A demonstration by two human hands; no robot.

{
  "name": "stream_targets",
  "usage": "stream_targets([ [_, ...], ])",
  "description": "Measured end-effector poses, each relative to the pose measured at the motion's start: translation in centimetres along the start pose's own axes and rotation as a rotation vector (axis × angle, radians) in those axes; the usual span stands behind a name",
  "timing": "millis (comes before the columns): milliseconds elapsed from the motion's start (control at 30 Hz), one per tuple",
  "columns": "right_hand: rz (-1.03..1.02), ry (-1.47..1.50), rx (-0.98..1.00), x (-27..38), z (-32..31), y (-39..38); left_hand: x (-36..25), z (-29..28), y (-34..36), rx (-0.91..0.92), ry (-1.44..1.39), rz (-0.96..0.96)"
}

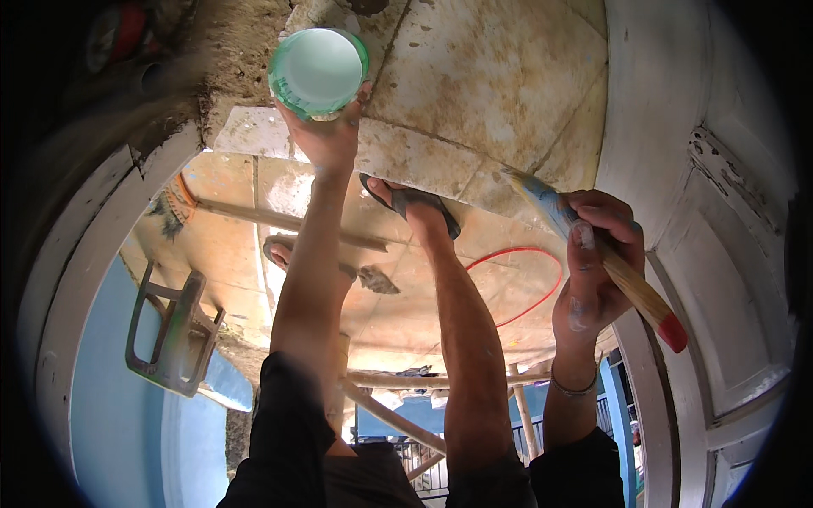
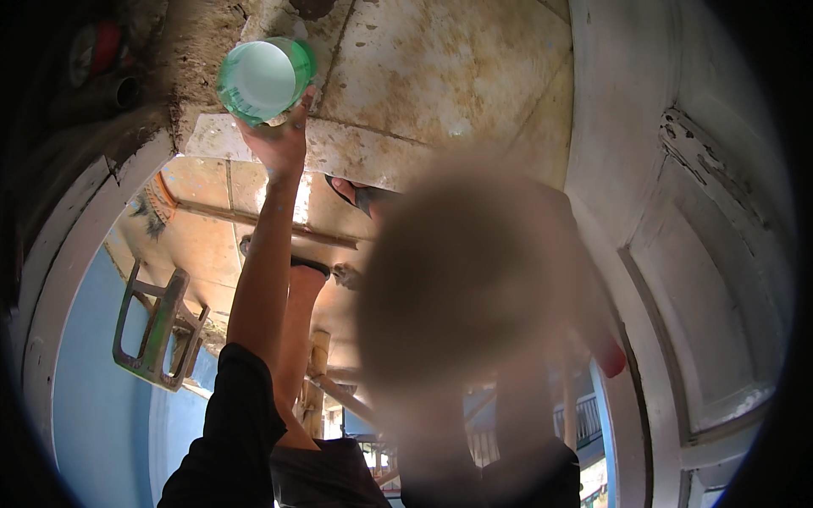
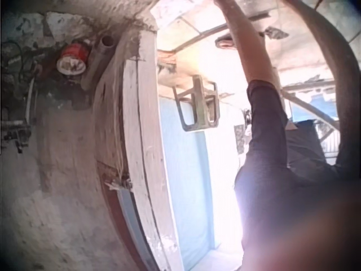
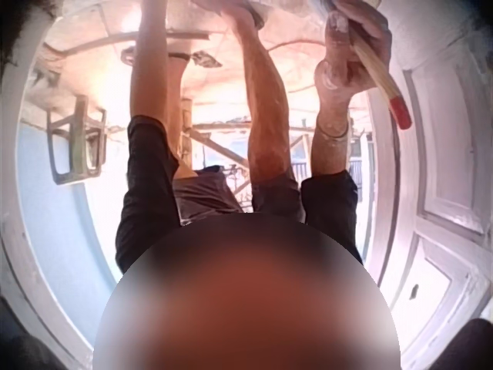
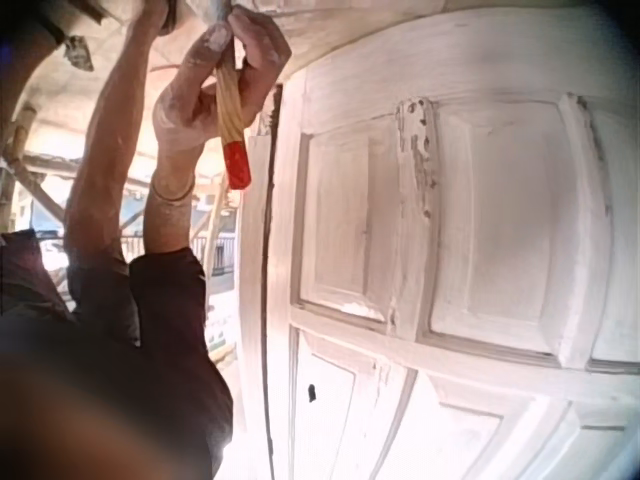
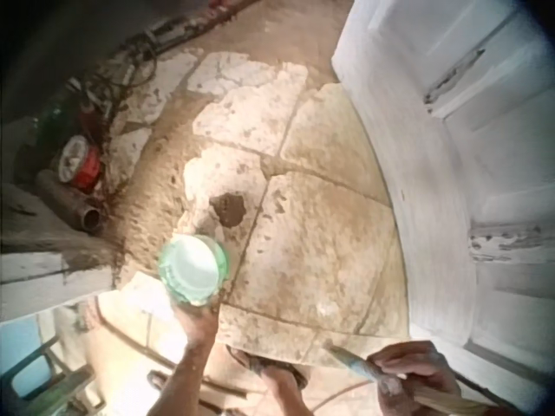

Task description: The person paints a white door frame using a paintbrush and a small container of white paint. They repeatedly dip the brush into the container and apply paint to the vertical and horizontal sections of the frame, occasionally kneeling to reach lower areas.

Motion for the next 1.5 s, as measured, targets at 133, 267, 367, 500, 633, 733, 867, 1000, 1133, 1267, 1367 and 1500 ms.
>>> stream_targets([
  [133, 0.019, -0.002, 0.011, 0.1, 0.8, 0.7, -0.8, -0.1, 0.0, 0.011, -0.151, -0.095],
  [267, 0.032, 0.012, 0.033, 0.0, 1.7, 1.3, -1.2, -0.3, 0.2, 0.033, -0.283, -0.158],
  [367, 0.052, 0.022, 0.022, -0.4, 2.3, 1.5, -1.6, -0.9, 0.6, 0.02, -0.264, -0.106],
  [500, 0.062, -0.051, 0.045, -0.1, 3.2, 1.8, -2.8, -2.2, 1.1, 0.025, 0.01, 0.015],
  [633, 0.087, -0.051, 0.02, 2.4, 3.2, 1.8, -6.0, -6.0, 1.0, 0.041, -0.079, 0.068],
  [733, 0.056, -0.006, 0.007, 7.3, 3.0, 1.5, -10.0, -11.3, 0.7, 0.108, -0.173, -0.043],
  [867, 0.062, 0.072, 0.041, 15.6, 2.7, 1.1, -18.2, -20.9, 0.0, 0.133, -0.185, -0.197],
  [1000, 0.043, 0.157, 0.112, 25.6, 2.2, 0.5, -29.0, -32.7, -0.9, 0.061, -0.072, -0.108],
  [1133, -0.089, 0.121, 0.274, 37.1, 2.5, 0.6, -37.7, -43.7, -3.3, -0.063, -0.103, -0.133],
  [1267, -0.161, 0.096, 0.457, 48.7, 3.8, -0.8, -43.6, -52.4, -6.9, -0.17, -0.12, -0.065],
  [1367, -0.362, -0.112, 0.579, 58.8, 4.8, -2.9, -47.3, -57.4, -9.3, -0.232, 0.007, -0.011],
  [1500, -0.288, -0.044, 0.721, 69.4, 6.1, -6.2, -50.7, -63.9, -12.8, -0.412, -0.123, -0.085],
])
Point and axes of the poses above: each hand's wrist, its own y-axis towards the middle knuckle, its own z-axis out of the palm, x = y × z, the point moved 8 cm from there along y, towards the middle knuckle, and after that the axes turned 5 degrees about y, right-handed, at the moved point
